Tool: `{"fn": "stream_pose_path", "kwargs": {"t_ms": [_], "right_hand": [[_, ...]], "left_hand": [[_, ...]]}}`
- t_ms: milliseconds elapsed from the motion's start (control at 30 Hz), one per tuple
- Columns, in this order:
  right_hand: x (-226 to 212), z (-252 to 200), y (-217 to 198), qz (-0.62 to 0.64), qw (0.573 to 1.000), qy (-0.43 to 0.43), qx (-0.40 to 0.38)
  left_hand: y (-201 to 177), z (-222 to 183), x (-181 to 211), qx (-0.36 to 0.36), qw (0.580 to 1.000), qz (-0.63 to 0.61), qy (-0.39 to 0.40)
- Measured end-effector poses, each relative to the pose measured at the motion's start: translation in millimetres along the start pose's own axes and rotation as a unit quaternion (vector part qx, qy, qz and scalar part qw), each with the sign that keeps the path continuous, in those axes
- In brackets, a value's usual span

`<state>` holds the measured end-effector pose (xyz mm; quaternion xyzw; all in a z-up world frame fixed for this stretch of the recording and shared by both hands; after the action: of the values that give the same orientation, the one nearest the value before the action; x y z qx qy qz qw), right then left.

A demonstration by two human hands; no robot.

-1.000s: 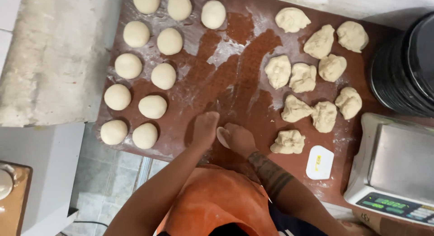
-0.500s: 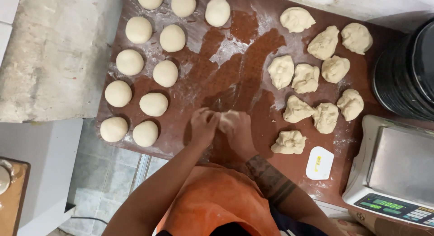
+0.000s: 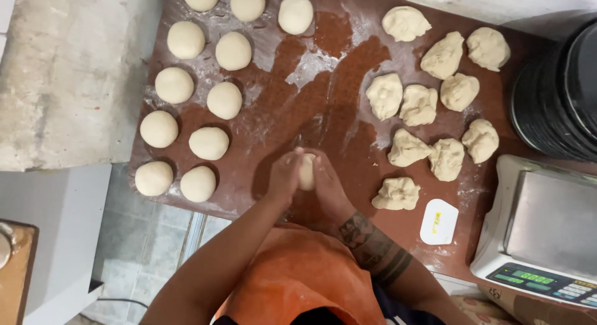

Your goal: Shaping pieces of dough into balls on a floured work surface

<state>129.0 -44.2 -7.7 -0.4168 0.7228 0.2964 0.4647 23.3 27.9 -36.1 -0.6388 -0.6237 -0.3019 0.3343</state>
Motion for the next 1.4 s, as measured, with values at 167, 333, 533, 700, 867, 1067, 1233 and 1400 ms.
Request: {"fn": "stream_pose_path", "kwargs": {"t_ms": [167,333,533,700,867,1067,1233,1400], "right_hand": [[81,39,-5,-0.784,0.581,-0.216,-0.022],[-3,20,6,-0.502,0.862,-0.061,-0.017],[24,23,-17,-0.005,1.0,0.029,0.001],[42,31,-18,-0.117,0.99,-0.045,0.072],[124,40,-29,-0.606,0.679,-0.413,0.041],[15,28,-10,0.056,0.986,0.14,0.069],[4,19,-11,-0.089,0.995,0.031,0.036],[114,58,-39,-0.41,0.887,-0.214,0.018]], "left_hand": [[-13,-39,68,-0.09,0.948,0.233,0.198],[-11,19,-52,-0.147,0.954,0.246,0.092],[-12,8,-15,-0.062,0.985,0.156,0.037],[1,16,-10,-0.165,0.946,0.063,0.271],[-6,1,16,-0.163,0.918,0.19,0.308],[-12,15,-27,-0.076,0.975,0.21,0.002],[4,17,-25,-0.162,0.965,0.119,0.17],[-22,12,-5,-0.116,0.957,0.263,0.031]]}}
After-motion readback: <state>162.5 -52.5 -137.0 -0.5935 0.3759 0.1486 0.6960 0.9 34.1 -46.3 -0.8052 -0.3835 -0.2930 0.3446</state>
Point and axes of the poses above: each hand's wrist, its own z-axis towards the middle knuckle, its own y-axis out of the palm, x = y × z, the point moved 3 cm from there along z, towards the middle knuckle, and after that the axes turned 6 degrees about x, right-handed, at the moved point
